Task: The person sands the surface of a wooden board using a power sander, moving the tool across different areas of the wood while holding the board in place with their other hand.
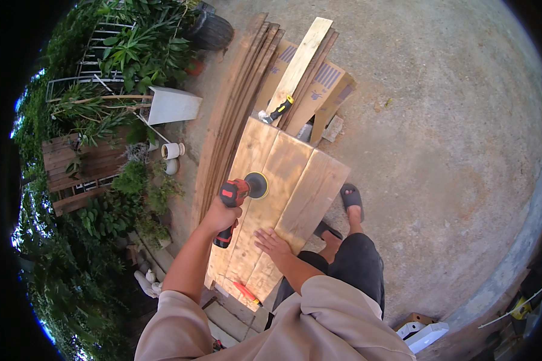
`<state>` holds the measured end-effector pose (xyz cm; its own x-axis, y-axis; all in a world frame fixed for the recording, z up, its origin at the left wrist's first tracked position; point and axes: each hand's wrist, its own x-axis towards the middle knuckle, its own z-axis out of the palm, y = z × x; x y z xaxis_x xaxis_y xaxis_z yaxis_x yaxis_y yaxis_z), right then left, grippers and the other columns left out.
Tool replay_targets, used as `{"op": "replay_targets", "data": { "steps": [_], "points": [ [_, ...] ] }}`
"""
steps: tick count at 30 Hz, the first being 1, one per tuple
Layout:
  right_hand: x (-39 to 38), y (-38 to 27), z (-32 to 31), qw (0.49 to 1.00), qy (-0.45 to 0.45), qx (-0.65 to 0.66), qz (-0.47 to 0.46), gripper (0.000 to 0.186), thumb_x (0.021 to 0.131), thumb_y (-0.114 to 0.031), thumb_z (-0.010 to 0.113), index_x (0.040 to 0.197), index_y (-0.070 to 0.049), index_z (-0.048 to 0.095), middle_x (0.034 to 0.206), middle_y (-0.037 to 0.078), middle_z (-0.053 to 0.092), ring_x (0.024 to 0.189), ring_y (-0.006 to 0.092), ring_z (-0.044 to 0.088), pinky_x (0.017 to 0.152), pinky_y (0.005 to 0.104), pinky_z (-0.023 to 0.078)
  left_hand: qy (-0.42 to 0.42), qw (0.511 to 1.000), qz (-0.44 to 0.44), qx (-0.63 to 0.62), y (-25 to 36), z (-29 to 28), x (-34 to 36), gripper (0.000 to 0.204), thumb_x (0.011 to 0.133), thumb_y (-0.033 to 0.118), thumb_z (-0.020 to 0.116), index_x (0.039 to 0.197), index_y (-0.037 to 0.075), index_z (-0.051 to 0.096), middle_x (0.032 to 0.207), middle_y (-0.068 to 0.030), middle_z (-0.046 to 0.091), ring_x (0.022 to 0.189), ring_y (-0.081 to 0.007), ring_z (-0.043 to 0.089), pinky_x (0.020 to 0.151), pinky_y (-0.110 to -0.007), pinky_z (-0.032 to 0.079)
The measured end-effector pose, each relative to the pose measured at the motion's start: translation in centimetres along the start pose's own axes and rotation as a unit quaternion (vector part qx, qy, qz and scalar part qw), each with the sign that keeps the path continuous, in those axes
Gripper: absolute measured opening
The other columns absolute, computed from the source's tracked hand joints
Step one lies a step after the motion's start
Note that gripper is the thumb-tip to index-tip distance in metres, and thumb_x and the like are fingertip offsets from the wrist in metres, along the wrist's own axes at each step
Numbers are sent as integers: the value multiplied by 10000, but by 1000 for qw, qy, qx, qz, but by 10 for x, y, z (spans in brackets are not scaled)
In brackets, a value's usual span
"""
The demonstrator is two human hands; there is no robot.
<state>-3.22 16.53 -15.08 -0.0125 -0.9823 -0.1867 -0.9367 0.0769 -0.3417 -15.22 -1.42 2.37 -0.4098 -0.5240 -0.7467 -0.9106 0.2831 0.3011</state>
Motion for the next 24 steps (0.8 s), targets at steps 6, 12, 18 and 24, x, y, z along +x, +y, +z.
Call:
{"op": "replay_targets", "data": {
  "steps": [6, 12, 18, 24],
  "points": [
    [-1, 0, 1, 999, 31, 9, 7, 944, 778, -327, 655, 1557, -160, 148, 1640, 80, 14, 1510, 255, 0, 1204, 494, -18, -19, 998, -40, -49, -8, -4, -10, 108, 753, 16, 609, 848, -10, 565, 642, -90, 602, 519, -176, 601, 491, -343, 493],
    [-1, 0, 1, 1000, 21, 14, 2, 946, 775, -319, 658, 1555, -150, 149, 1639, 79, 15, 1510, 254, 0, 1208, 487, -18, -4, 998, -24, -59, -8, 4, -11, 94, 753, 18, 618, 827, -8, 566, 634, -81, 599, 507, -169, 591, 488, -342, 490],
    [-2, 1, -4, 1000, 13, 12, -2, 935, 782, -316, 653, 1554, -151, 152, 1639, 77, 14, 1510, 252, -5, 1208, 486, -19, -4, 999, -5, -38, 7, 6, 2, 78, 756, 18, 616, 811, -5, 567, 615, -81, 592, 505, -174, 598, 482, -342, 490],
    [-1, 2, -2, 999, 5, 32, -3, 859, 827, -286, 605, 1551, -158, 162, 1641, 63, 9, 1510, 244, -8, 1208, 484, -29, -8, 998, 2, -61, 28, -1, 10, 61, 757, 18, 613, 800, -4, 576, 614, -88, 592, 506, -186, 605, 482, -348, 492]
  ]
}}
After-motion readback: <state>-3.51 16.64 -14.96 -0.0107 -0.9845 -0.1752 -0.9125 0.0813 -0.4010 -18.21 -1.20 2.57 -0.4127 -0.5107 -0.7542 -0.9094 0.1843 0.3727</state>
